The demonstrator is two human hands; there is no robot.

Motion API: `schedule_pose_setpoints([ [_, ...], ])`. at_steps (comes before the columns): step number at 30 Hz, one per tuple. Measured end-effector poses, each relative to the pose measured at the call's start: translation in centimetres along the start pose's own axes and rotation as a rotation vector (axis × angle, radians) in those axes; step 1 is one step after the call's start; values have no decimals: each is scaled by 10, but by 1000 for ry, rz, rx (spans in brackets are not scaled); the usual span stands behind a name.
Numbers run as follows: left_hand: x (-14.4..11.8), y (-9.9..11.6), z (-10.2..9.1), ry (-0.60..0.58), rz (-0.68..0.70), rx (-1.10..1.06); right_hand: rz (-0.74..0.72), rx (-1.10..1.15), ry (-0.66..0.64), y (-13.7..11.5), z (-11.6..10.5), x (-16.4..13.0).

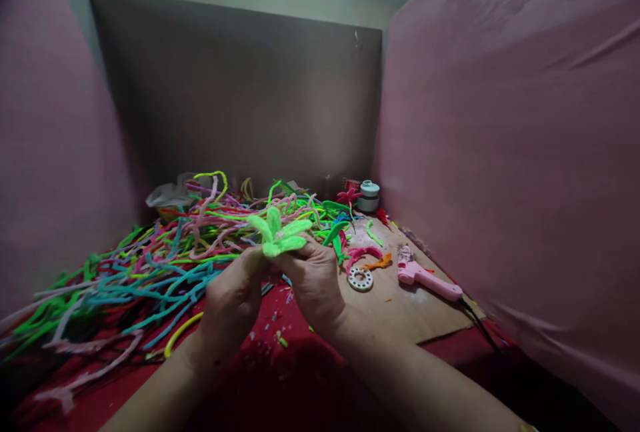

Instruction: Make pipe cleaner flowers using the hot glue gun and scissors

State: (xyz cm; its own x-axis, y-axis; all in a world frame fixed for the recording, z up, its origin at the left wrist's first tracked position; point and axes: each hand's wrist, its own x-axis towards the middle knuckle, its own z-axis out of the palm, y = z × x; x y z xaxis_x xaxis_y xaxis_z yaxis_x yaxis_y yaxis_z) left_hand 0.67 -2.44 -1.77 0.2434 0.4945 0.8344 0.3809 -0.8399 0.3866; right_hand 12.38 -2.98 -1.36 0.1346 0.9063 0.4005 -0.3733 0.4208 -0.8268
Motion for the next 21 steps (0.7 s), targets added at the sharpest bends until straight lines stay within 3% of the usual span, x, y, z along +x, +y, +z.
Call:
schedule_pose_setpoints([
  [5,0,5,-1,-2,-48,-44,-16,62,-32,1,-3,-2],
  [14,8,14,-2,-151,-331,-333,-35,32,-29,-8,-9,3],
  [21,12,4,-9,-237,-550,-526,-38,79,-170,-9,-14,7],
])
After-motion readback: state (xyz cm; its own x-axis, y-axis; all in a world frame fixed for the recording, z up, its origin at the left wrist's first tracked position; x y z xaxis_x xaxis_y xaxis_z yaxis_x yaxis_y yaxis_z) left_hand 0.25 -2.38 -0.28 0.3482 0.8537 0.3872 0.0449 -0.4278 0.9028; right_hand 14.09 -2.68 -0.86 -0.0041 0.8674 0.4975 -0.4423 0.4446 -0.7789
